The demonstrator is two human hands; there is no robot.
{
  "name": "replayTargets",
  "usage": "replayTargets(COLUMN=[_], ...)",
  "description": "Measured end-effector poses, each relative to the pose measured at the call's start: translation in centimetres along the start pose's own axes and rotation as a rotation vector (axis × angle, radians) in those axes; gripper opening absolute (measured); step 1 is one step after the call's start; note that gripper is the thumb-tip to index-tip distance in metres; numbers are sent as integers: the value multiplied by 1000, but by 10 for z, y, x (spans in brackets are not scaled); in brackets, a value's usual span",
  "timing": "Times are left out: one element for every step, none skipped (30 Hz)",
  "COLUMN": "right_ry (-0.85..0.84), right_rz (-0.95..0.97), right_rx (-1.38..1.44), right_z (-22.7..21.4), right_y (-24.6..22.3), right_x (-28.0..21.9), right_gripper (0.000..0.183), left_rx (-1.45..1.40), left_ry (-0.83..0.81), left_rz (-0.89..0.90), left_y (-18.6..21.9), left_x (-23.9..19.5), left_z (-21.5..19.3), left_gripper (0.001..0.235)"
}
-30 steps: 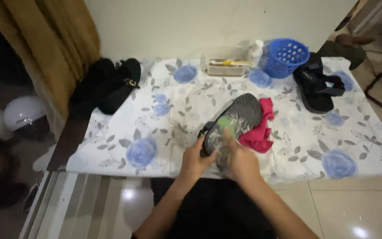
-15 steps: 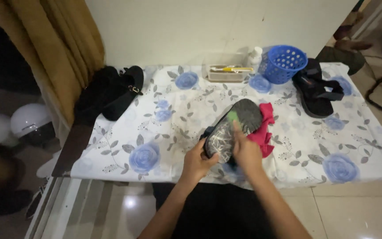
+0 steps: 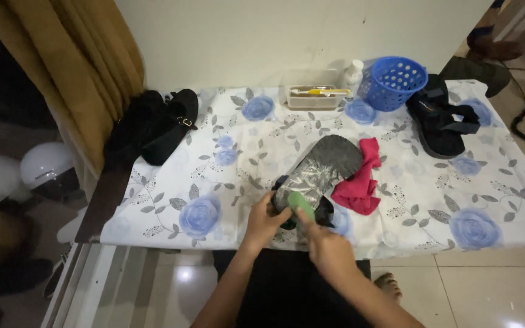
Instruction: The person scrubs the sole of a black shoe using a green brush on a table covered with a floral cloth. The person holds the shoe steady with one hand and scrubs the sole with the other, repeatedly working the brush across the tread pattern.
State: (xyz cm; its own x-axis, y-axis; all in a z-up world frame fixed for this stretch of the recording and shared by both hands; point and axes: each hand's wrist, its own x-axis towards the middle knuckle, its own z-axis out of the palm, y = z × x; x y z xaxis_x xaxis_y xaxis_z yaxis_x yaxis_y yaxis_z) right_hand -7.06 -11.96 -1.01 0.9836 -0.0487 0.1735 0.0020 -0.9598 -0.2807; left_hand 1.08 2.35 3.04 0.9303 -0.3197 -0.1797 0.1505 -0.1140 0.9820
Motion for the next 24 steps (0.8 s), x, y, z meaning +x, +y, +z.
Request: replayTargets(right_ry=[-4, -46, -96, -109, -18, 73, 81, 43, 0, 1, -61, -124, -135, -148, -151, -152, -127, -102, -102, -110, -119, -120, -105, -91], right_rz=[2, 178, 353, 353, 343, 333, 332, 256, 181, 181, 214, 247, 252, 324, 392, 393, 337, 280, 279, 267, 254, 252, 313, 373], right_rx=[1, 21, 37, 32, -13, -58, -56, -72, -88, -87, -77, -67, -67, -97, -132, -137, -60, 15, 16, 14, 13, 15, -43, -101], right_z=[-4, -8, -12, -14, -15, -18, -13, -9, -3, -9, -14, -19, -30, -40, -52, -22, 7, 37, 15, -6, -28, -34, -38, -43], right_y=[14, 28, 43, 42, 41, 40, 32, 23, 15, 17, 18, 20, 24, 28, 34, 46, 58, 70, 50, 30, 10, 18, 25, 33], right_x=[14, 27, 38, 40, 45, 51, 38, 25, 10, 11, 10, 8, 20, 31, 47, 36, 30, 26, 23, 20, 17, 29, 39, 48], right_gripper=[50, 49, 49, 49, 52, 56, 56, 51, 48, 48, 49, 50, 50, 52, 54, 54, 45, 39, 39, 41, 43, 43, 48, 55], left_rx=[0, -38, -82, -89, -97, -104, -102, -111, -122, -120, -151, -181, -183, -215, -250, -255, -264, -274, -273, -282, -290, -289, -305, -321], left_ry=[-1, 3, 10, 13, 25, 37, 36, 53, 70, 71, 70, 71, 68, 71, 73, 71, 82, 93, 94, 96, 100, 102, 79, 56], left_rz=[-5, 10, 17, 5, 13, 21, 28, 6, -21, -20, -32, -45, -57, -47, -27, -28, -53, -78, -78, -83, -89, -89, -71, -54], left_y=[0, 0, -2, -6, -7, -8, -11, -13, -18, -20, -23, -27, -24, -22, -17, -30, -41, -51, -55, -59, -64, -60, -59, -57], left_x=[3, 5, 5, 3, 5, 6, 8, 11, 11, 14, 16, 17, 15, 14, 16, 18, 25, 32, 34, 36, 38, 38, 34, 31], left_z=[1, 1, 3, 5, 5, 6, 4, 1, 0, -2, -2, -3, 0, 3, 7, 8, 7, 5, 3, 1, -1, -2, -2, -2], left_gripper=[67, 67, 68, 68, 68, 68, 68, 69, 70, 70, 69, 68, 68, 63, 58, 58, 59, 61, 61, 60, 59, 59, 62, 64])
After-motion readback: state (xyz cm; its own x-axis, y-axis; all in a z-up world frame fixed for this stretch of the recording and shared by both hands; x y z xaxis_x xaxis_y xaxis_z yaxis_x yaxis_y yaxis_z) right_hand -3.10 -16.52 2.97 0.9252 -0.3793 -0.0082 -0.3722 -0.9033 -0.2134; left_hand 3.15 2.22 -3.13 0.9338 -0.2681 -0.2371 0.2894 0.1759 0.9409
